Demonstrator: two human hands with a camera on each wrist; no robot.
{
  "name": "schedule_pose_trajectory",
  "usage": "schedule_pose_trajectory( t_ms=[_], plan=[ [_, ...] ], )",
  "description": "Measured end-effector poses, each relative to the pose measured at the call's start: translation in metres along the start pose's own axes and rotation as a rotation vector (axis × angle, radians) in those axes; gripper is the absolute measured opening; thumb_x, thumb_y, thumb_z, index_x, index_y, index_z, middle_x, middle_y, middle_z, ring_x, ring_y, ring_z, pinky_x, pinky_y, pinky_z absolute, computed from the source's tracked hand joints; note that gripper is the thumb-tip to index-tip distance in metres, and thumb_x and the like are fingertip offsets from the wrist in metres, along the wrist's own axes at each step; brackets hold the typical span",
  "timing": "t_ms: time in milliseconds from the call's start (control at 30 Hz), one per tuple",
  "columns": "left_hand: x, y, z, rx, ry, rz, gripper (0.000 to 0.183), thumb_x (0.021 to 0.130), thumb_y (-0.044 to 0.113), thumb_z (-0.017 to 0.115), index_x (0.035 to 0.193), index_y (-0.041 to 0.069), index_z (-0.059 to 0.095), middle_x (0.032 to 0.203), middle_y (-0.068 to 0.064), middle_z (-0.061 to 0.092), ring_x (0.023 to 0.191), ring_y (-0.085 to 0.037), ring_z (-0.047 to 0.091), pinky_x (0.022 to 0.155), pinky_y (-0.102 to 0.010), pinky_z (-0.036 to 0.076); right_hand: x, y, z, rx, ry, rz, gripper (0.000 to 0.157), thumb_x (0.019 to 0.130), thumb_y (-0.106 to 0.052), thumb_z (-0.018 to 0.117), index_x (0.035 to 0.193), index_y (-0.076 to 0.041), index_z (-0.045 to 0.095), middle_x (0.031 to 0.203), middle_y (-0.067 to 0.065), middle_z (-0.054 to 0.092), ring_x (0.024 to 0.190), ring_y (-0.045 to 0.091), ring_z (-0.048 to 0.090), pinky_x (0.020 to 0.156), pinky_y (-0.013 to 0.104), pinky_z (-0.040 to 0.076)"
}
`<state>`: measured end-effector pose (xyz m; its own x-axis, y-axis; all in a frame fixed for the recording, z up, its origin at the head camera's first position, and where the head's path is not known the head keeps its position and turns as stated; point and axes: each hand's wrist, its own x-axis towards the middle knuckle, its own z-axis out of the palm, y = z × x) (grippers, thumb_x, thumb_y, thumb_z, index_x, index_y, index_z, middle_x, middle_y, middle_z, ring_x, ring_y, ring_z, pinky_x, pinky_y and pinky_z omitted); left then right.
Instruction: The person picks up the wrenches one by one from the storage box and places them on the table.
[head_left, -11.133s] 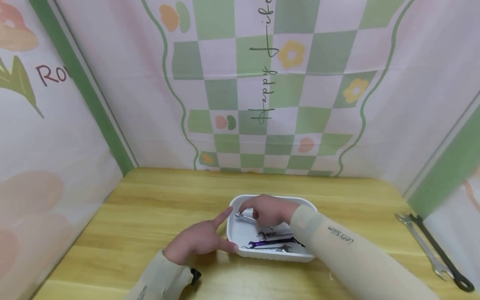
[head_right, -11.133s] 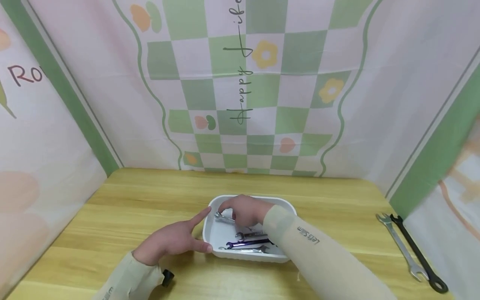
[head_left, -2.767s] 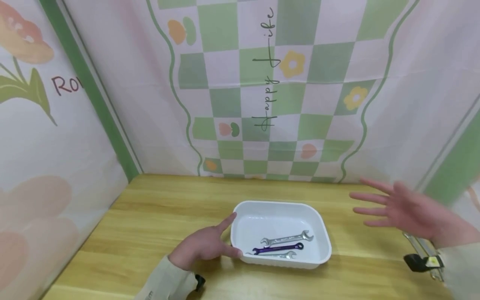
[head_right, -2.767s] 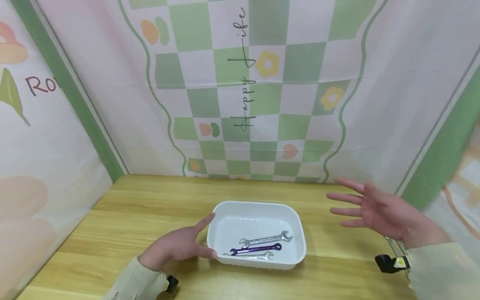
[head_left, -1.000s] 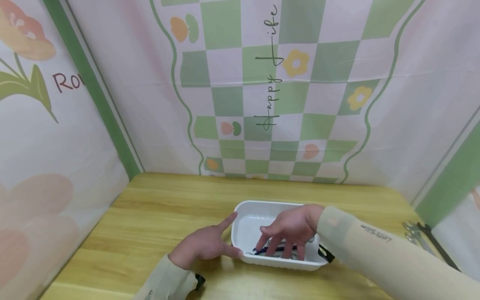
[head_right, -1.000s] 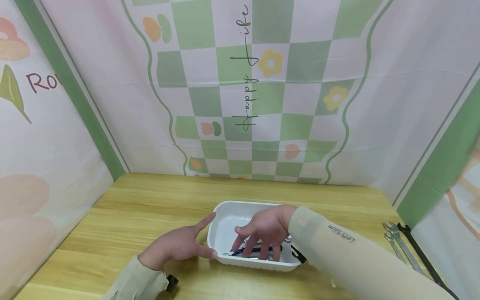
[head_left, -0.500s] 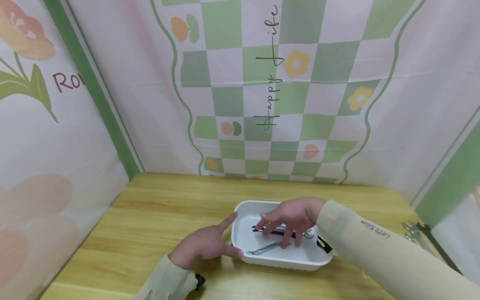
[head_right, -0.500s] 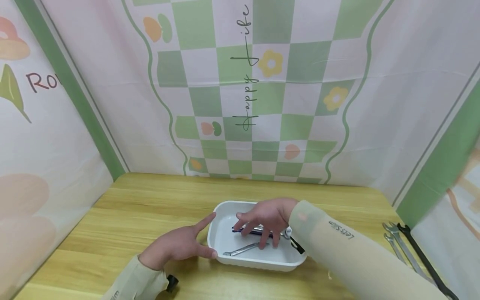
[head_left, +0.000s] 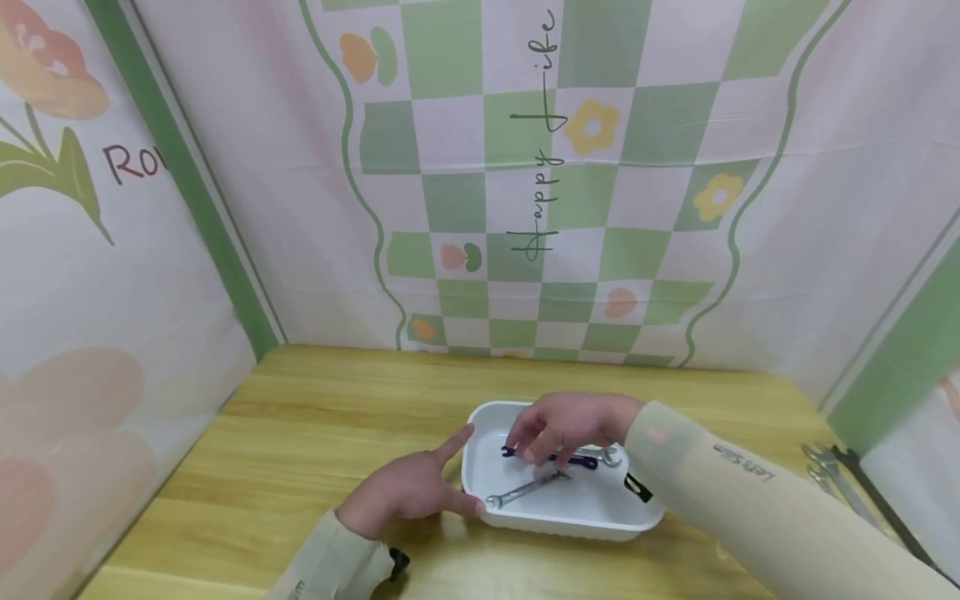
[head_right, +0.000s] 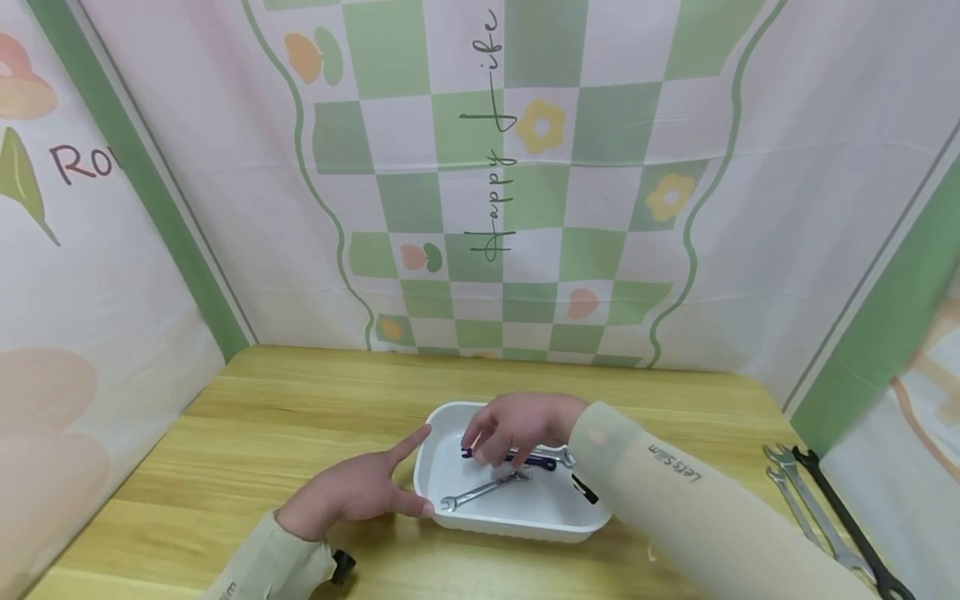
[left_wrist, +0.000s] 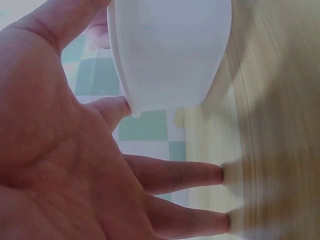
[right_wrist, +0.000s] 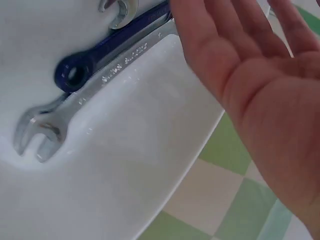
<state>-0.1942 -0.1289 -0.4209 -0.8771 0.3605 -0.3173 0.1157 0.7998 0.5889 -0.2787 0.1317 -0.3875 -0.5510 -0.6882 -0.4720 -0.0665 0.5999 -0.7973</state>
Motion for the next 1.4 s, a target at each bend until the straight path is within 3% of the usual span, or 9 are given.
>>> schedule_pose_trajectory(
  t_ms=[133, 233, 333, 567, 733, 900, 1167, 1400],
  plan=[
    [0.000, 0.000, 0.000, -0.002, 0.000, 0.001, 0.112, 0.072, 0.063, 0.079, 0.161, 0.034, 0.016, 0.132, -0.021, 0.060, 0.115, -0.035, 0.058, 0.096, -0.060, 0.043, 0.006, -0.003, 0.005, -0.103, 0.016, -0.069, 0.043, 0.083, -0.006, 0.077, 0.125, -0.015, 0.068, 0.112, 0.003, 0.068, 0.103, 0.021, 0.061, 0.086, 0.041, 0.052],
    [0.000, 0.000, 0.000, 0.000, -0.002, 0.001, 0.112, 0.072, 0.064, 0.079, 0.161, 0.034, 0.016, 0.132, -0.021, 0.060, 0.114, -0.035, 0.058, 0.096, -0.060, 0.044, 0.011, -0.003, 0.010, -0.087, 0.013, -0.078, 0.053, 0.081, -0.003, 0.078, 0.130, -0.017, 0.064, 0.112, 0.003, 0.069, 0.104, 0.021, 0.062, 0.090, 0.038, 0.050],
    [-0.001, -0.001, 0.000, 0.012, 0.003, 0.011, 0.112, 0.073, 0.064, 0.078, 0.161, 0.034, 0.016, 0.130, -0.022, 0.061, 0.114, -0.035, 0.058, 0.096, -0.059, 0.044, 0.015, 0.000, 0.015, -0.097, 0.005, -0.062, 0.056, 0.078, 0.001, 0.077, 0.129, -0.019, 0.064, 0.110, 0.003, 0.068, 0.098, 0.021, 0.062, 0.086, 0.037, 0.051],
    [-0.001, -0.002, 0.000, 0.010, 0.013, 0.028, 0.112, 0.073, 0.062, 0.079, 0.161, 0.033, 0.016, 0.127, -0.022, 0.063, 0.113, -0.035, 0.059, 0.096, -0.057, 0.045, 0.020, 0.007, 0.026, -0.313, -0.005, -0.072, 0.048, 0.073, 0.004, 0.078, 0.110, -0.027, 0.072, 0.102, -0.004, 0.067, 0.094, 0.016, 0.059, 0.081, 0.031, 0.049],
    [-0.002, -0.002, -0.001, 0.014, 0.016, 0.028, 0.113, 0.073, 0.062, 0.079, 0.161, 0.032, 0.016, 0.126, -0.022, 0.063, 0.113, -0.034, 0.059, 0.096, -0.056, 0.045, 0.022, 0.014, 0.032, -0.435, 0.021, -0.155, 0.045, 0.072, 0.009, 0.077, 0.101, -0.025, 0.074, 0.093, -0.006, 0.065, 0.088, 0.010, 0.056, 0.082, 0.026, 0.048],
    [-0.003, -0.001, -0.001, 0.015, 0.017, 0.029, 0.113, 0.073, 0.061, 0.080, 0.161, 0.033, 0.016, 0.123, -0.021, 0.065, 0.111, -0.032, 0.060, 0.095, -0.056, 0.045, 0.026, 0.020, 0.038, -0.542, 0.064, -0.247, 0.052, 0.066, 0.019, 0.068, 0.097, -0.023, 0.076, 0.083, -0.009, 0.064, 0.079, 0.004, 0.055, 0.076, 0.023, 0.048],
    [-0.004, 0.000, -0.002, 0.015, 0.017, 0.034, 0.112, 0.073, 0.062, 0.079, 0.161, 0.031, 0.017, 0.119, -0.021, 0.066, 0.108, -0.031, 0.061, 0.095, -0.055, 0.045, 0.029, 0.021, 0.042, -0.640, 0.110, -0.267, 0.045, 0.071, 0.015, 0.067, 0.097, -0.021, 0.075, 0.078, -0.013, 0.061, 0.075, 0.002, 0.054, 0.072, 0.022, 0.048],
    [-0.003, 0.000, -0.001, 0.014, 0.013, 0.035, 0.112, 0.073, 0.062, 0.079, 0.161, 0.033, 0.016, 0.122, -0.021, 0.065, 0.111, -0.033, 0.060, 0.096, -0.057, 0.044, 0.030, 0.021, 0.046, -0.651, 0.141, -0.234, 0.039, 0.071, 0.011, 0.070, 0.092, -0.021, 0.063, 0.079, -0.013, 0.060, 0.074, 0.003, 0.055, 0.070, 0.022, 0.049]
  ],
)
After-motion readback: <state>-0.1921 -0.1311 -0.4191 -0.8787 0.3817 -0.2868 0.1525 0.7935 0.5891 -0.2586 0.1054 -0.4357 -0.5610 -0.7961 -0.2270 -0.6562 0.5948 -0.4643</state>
